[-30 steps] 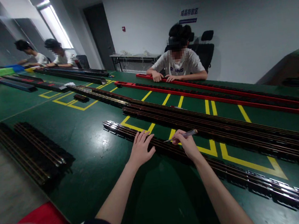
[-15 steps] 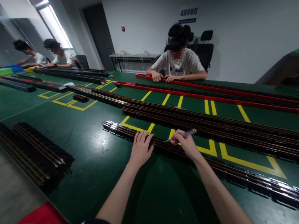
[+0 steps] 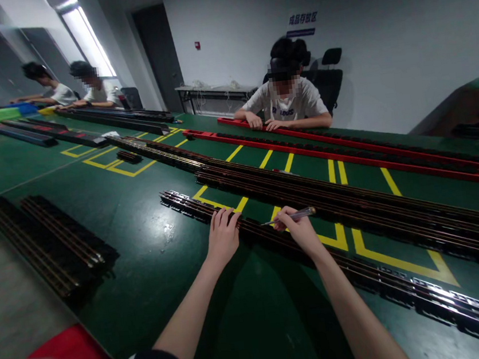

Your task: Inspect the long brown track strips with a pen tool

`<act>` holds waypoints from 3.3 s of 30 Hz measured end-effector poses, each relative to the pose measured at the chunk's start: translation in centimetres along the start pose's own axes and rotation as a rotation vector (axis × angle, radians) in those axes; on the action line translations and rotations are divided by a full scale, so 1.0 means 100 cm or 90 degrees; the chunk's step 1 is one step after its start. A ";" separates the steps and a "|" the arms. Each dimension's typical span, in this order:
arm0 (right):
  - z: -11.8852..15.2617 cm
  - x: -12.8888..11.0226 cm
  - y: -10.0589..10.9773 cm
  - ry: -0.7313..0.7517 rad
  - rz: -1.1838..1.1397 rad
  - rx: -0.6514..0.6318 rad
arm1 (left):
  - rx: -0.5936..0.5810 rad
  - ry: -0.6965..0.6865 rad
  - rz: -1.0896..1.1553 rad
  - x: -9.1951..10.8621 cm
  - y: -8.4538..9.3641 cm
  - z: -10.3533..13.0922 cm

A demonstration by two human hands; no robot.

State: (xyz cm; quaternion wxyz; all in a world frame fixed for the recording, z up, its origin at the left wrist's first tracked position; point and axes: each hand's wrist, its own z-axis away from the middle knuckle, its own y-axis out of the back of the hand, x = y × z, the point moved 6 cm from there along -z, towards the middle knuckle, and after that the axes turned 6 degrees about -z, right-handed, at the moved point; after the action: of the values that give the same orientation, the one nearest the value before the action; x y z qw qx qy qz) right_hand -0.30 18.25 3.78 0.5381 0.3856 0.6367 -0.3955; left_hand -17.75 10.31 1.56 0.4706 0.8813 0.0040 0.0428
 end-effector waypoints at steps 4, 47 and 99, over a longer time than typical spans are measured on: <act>0.000 0.000 0.002 0.004 0.003 -0.003 | -0.007 0.012 0.001 -0.001 -0.001 0.000; -0.003 0.007 0.016 -0.009 -0.048 0.028 | -0.061 -0.064 0.060 0.007 0.001 0.002; 0.000 0.006 0.010 -0.044 -0.029 0.001 | -0.019 0.039 -0.034 -0.001 0.000 -0.001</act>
State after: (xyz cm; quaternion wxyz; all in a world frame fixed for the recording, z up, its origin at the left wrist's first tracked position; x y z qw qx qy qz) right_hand 0.54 18.72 3.14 0.5500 0.3579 0.6261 -0.4212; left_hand -17.85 10.36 1.61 0.4843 0.8720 0.0411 0.0572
